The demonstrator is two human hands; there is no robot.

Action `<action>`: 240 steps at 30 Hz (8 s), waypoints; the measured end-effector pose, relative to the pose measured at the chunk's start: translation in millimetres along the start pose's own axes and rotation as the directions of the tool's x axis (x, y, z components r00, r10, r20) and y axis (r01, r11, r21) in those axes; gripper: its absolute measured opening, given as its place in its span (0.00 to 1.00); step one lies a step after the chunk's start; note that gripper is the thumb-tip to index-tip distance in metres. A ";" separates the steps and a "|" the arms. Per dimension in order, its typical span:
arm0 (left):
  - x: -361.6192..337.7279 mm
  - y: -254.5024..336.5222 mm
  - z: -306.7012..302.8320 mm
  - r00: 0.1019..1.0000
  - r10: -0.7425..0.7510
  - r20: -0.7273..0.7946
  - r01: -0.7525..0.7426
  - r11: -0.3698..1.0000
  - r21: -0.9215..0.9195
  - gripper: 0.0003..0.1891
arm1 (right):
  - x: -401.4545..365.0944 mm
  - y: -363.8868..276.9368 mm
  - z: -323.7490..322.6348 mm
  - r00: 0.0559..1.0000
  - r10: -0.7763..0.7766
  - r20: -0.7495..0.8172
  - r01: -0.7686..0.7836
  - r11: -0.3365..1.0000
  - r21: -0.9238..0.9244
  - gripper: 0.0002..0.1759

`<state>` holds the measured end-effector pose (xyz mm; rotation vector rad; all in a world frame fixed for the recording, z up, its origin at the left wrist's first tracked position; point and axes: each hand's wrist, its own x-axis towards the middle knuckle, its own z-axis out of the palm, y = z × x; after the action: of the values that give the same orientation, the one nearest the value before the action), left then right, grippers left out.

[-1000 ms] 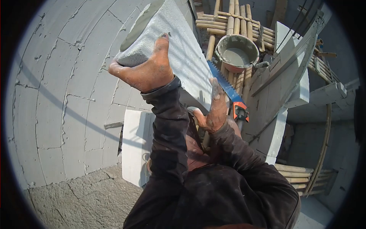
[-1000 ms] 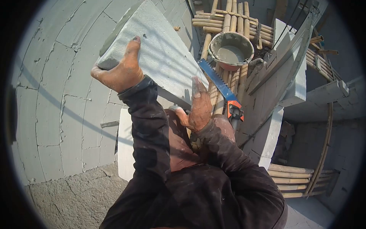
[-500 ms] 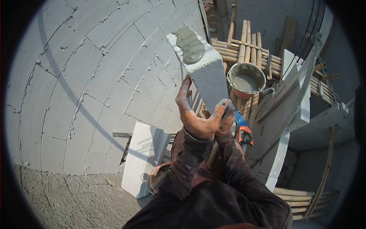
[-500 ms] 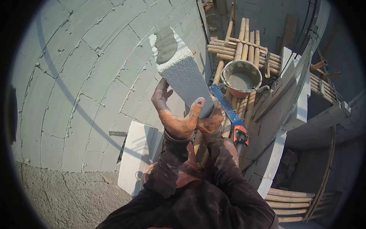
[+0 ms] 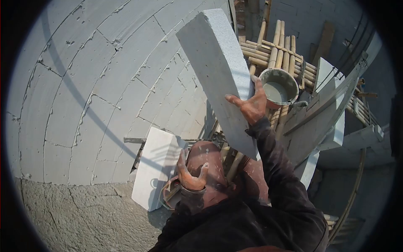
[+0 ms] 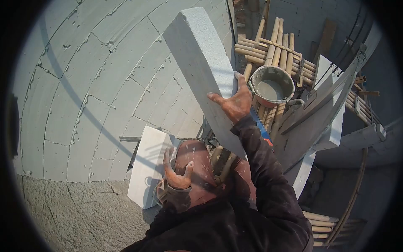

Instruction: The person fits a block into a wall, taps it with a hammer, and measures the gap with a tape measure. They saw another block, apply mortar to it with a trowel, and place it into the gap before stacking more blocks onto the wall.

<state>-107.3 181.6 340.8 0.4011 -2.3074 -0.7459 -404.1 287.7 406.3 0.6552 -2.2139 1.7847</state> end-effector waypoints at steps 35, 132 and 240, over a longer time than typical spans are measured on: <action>52.9 -38.5 156.9 0.890 -0.069 0.450 0.067 0.998 0.021 0.47 | -261.9 -216.8 -363.4 0.907 0.196 -0.374 -0.404 0.658 -0.635 0.54; 96.2 288.6 392.8 0.254 0.915 0.315 -0.578 0.404 -0.709 0.40 | -431.5 -121.8 -293.6 0.630 0.507 -0.588 -0.697 0.036 -0.716 0.70; -141.0 -82.3 -44.6 0.875 -0.419 -0.244 0.464 0.868 0.175 0.20 | -251.8 -49.6 34.8 0.632 0.045 0.774 -0.035 0.999 -0.030 0.32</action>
<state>32.3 164.1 246.7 1.0943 -2.1338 -0.6155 -156.6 296.6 330.5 1.6527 -2.7418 1.6779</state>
